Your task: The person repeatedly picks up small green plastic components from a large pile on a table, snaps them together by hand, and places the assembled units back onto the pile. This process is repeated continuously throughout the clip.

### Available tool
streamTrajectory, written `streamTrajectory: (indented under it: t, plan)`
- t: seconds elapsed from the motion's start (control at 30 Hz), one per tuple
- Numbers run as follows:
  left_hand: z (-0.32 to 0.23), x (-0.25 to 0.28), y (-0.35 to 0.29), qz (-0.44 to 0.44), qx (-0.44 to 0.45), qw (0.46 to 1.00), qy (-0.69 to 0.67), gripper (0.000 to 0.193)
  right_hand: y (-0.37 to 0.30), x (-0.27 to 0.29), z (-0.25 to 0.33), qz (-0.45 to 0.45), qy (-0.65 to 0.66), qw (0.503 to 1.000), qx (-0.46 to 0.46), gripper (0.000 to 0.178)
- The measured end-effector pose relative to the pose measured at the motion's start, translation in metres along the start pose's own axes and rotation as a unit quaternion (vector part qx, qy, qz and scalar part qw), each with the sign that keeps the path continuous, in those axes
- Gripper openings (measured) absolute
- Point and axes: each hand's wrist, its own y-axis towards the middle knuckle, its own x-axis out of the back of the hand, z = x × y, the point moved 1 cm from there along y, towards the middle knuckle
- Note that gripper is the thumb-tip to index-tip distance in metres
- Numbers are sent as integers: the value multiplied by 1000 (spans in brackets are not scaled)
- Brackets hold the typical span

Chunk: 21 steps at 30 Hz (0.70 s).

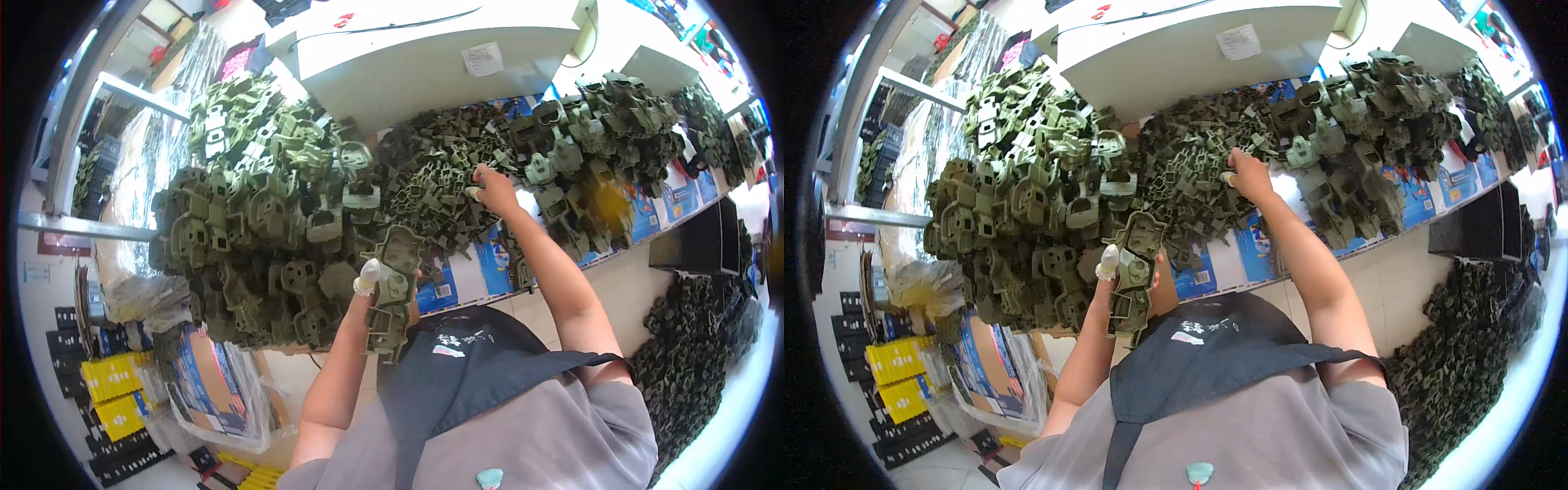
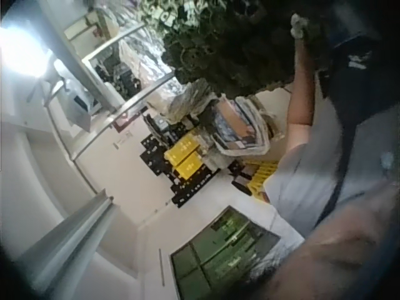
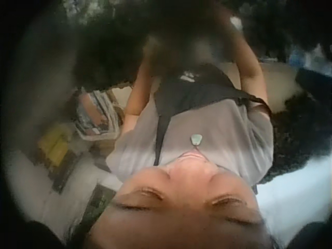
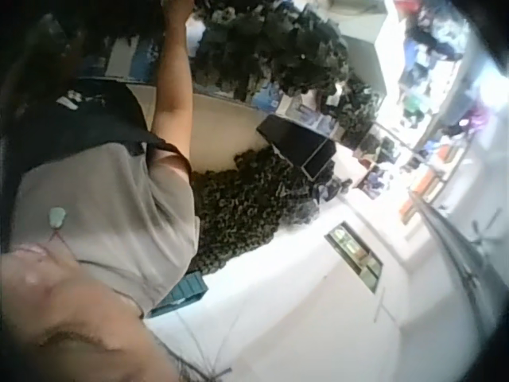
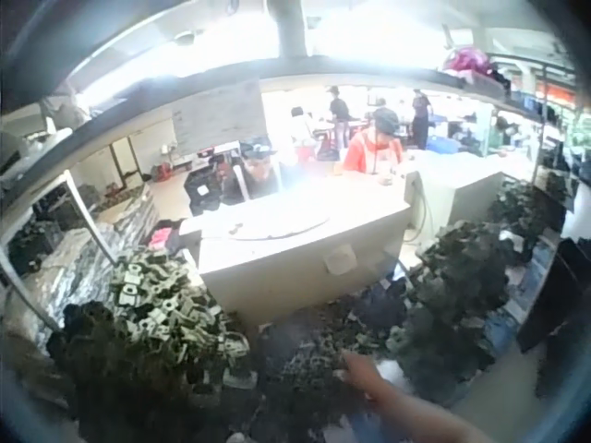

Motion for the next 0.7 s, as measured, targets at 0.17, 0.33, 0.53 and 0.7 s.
streamTrajectory:
  t: [0.17,0.33,0.53,0.7]
  plan:
    - [0,3,27,103,57,992,-34,52,2,-10,-10,-88,46,995,21,23]
    - [4,14,33,81,91,992,-14,56,8,-25,1,-126,-20,991,-45,24]
    - [-4,-7,24,82,9,989,126,56,-2,-11,-1,-160,55,985,-44,19]
    - [6,27,26,93,25,981,166,49,-91,65,72,13,260,965,-4,15]
